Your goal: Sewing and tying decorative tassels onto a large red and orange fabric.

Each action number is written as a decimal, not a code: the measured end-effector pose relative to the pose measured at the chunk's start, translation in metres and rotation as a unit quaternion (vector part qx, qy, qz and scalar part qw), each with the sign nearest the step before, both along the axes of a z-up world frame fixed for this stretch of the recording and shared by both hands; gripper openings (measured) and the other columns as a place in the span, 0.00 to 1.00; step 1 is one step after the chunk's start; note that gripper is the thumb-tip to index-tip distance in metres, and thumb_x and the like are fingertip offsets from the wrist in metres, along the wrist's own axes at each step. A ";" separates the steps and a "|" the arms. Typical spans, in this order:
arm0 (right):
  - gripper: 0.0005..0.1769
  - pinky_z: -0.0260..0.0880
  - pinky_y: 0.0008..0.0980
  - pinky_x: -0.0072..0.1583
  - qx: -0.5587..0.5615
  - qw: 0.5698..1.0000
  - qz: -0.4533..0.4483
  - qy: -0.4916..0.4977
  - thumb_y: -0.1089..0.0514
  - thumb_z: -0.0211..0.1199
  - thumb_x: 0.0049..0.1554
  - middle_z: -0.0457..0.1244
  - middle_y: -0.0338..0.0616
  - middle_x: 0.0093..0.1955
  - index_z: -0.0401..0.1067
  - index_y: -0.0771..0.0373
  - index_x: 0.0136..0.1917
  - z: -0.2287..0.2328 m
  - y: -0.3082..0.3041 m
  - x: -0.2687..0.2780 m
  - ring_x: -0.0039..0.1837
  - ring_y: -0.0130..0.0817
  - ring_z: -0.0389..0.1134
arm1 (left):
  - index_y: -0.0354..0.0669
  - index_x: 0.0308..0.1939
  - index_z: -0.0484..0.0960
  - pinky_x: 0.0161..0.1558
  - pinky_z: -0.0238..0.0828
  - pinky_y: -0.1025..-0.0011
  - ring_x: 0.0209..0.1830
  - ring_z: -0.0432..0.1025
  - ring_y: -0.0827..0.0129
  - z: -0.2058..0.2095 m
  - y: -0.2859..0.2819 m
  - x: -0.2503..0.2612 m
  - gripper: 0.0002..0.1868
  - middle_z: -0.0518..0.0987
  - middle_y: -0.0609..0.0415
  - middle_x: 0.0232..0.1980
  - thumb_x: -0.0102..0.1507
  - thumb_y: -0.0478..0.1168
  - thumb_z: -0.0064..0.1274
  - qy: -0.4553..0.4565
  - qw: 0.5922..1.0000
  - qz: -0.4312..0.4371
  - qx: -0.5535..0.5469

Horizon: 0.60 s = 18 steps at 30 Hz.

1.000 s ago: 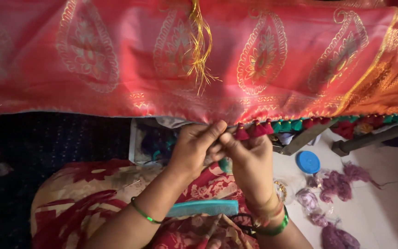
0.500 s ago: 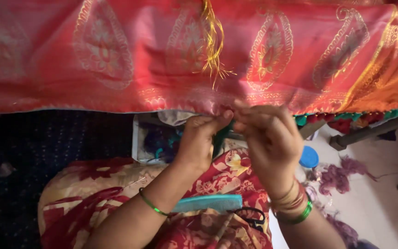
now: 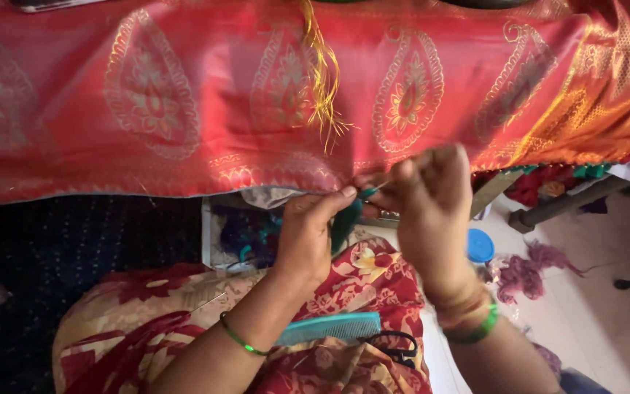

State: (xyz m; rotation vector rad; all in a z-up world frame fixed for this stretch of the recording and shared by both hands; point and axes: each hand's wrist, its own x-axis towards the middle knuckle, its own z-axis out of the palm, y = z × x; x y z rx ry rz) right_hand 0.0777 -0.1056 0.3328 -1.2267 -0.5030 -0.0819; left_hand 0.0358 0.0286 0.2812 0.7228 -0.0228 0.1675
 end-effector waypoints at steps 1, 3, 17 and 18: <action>0.09 0.81 0.39 0.48 0.001 1.000 -0.002 0.000 0.66 0.54 0.69 0.63 0.48 0.48 0.54 0.64 0.55 0.002 -0.002 0.006 0.52 0.45 0.75 | 0.28 0.40 0.87 0.43 0.74 0.72 0.37 0.80 0.69 -0.002 0.000 0.003 0.12 0.86 0.45 0.38 0.66 0.38 0.54 0.000 1.000 -0.002 0.001; 0.08 0.78 0.38 0.45 0.045 0.991 0.105 0.069 0.65 0.55 0.68 0.67 0.56 0.47 0.56 0.64 0.55 0.007 -0.005 0.017 0.50 0.46 0.75 | 0.30 0.39 0.86 0.44 0.74 0.72 0.36 0.79 0.69 -0.008 -0.002 0.008 0.13 0.86 0.46 0.37 0.67 0.40 0.54 0.020 1.000 -0.001 0.006; 0.08 0.78 0.39 0.60 -0.057 0.989 -0.015 -0.138 0.71 0.53 0.76 0.65 0.50 0.48 0.55 0.69 0.61 0.123 -0.044 0.024 0.53 0.44 0.76 | 0.31 0.38 0.87 0.34 0.73 0.72 0.31 0.77 0.72 -0.007 0.006 0.019 0.14 0.87 0.47 0.41 0.67 0.42 0.56 0.062 0.997 -0.043 -0.003; 0.08 0.77 0.39 0.60 -0.070 0.986 -0.023 -0.148 0.72 0.52 0.77 0.64 0.50 0.49 0.54 0.70 0.62 0.123 -0.046 0.023 0.54 0.45 0.76 | 0.31 0.39 0.87 0.37 0.75 0.72 0.33 0.78 0.74 -0.007 0.005 0.018 0.14 0.87 0.48 0.42 0.67 0.41 0.56 0.058 0.998 -0.032 0.006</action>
